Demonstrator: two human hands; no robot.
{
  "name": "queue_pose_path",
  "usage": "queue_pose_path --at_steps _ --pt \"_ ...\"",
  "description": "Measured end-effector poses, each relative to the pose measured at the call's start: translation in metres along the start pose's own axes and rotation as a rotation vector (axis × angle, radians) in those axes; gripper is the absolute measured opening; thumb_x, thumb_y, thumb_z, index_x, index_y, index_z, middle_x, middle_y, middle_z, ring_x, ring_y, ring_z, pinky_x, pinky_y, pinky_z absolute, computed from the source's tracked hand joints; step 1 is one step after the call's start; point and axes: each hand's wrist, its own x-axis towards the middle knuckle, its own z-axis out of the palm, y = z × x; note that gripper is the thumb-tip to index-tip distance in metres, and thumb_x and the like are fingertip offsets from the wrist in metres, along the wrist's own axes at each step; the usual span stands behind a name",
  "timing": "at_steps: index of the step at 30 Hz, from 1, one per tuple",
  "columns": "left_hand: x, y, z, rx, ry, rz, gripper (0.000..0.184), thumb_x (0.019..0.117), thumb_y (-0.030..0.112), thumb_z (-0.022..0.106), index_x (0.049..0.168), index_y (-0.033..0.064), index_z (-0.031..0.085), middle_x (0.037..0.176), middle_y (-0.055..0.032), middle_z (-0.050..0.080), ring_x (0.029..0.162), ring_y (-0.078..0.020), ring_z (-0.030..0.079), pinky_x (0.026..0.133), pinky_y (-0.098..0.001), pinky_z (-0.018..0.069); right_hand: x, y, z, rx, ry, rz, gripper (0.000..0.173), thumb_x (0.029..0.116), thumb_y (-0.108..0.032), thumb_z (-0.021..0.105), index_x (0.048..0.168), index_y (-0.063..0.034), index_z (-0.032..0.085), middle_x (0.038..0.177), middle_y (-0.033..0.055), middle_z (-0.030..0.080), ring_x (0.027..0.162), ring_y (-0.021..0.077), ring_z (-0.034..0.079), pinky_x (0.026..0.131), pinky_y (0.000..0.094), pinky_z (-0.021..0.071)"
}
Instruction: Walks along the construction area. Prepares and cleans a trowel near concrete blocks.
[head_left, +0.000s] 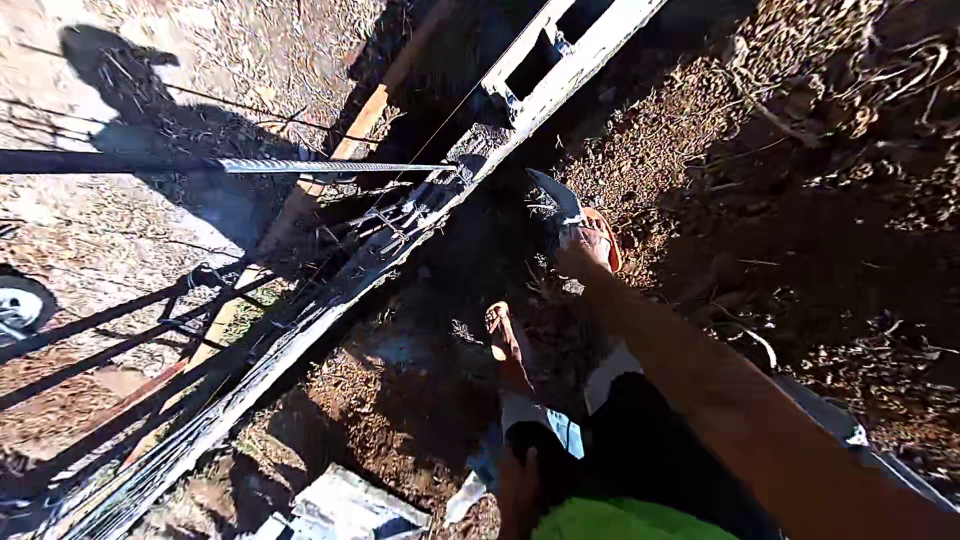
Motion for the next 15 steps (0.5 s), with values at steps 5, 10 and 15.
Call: queue_pose_path --at_steps 5,10,15 --pt "0.006 -0.001 0.040 0.058 -0.135 -0.116 0.083 0.1000 0.063 0.049 0.160 0.0089 0.032 0.151 -0.0316 0.046 0.132 -0.0506 0.053 0.103 -0.0667 0.0471 0.072 -0.052 -0.017 0.305 -0.028 0.521 0.071 0.0990 -0.029 0.065 0.156 -0.0043 0.031 0.127 0.0301 0.061 0.103 0.0426 0.069 0.087 0.0589 0.0571" --pt "0.017 -0.019 0.057 0.000 -0.164 -0.123 0.082 0.0993 0.062 0.051 0.160 0.0098 0.035 0.151 -0.0314 0.046 0.130 -0.0496 0.055 0.101 -0.0653 0.0487 0.111 -0.074 -0.024 0.248 0.066 0.485 0.067 0.1019 -0.022 0.057 0.156 0.0009 0.025 0.134 0.0310 0.058 0.113 0.0433 0.066 0.093 0.0598 0.0551" --pt "0.021 -0.027 0.059 -0.090 -0.170 -0.113 0.082 0.0992 0.058 0.055 0.158 0.0058 0.035 0.149 -0.0329 0.047 0.133 -0.0498 0.052 0.106 -0.0636 0.0462 0.123 -0.127 -0.017 0.100 0.082 0.483 0.066 0.1003 -0.019 0.059 0.153 0.0061 0.028 0.135 0.0293 0.056 0.115 0.0388 0.065 0.095 0.0542 0.0544"
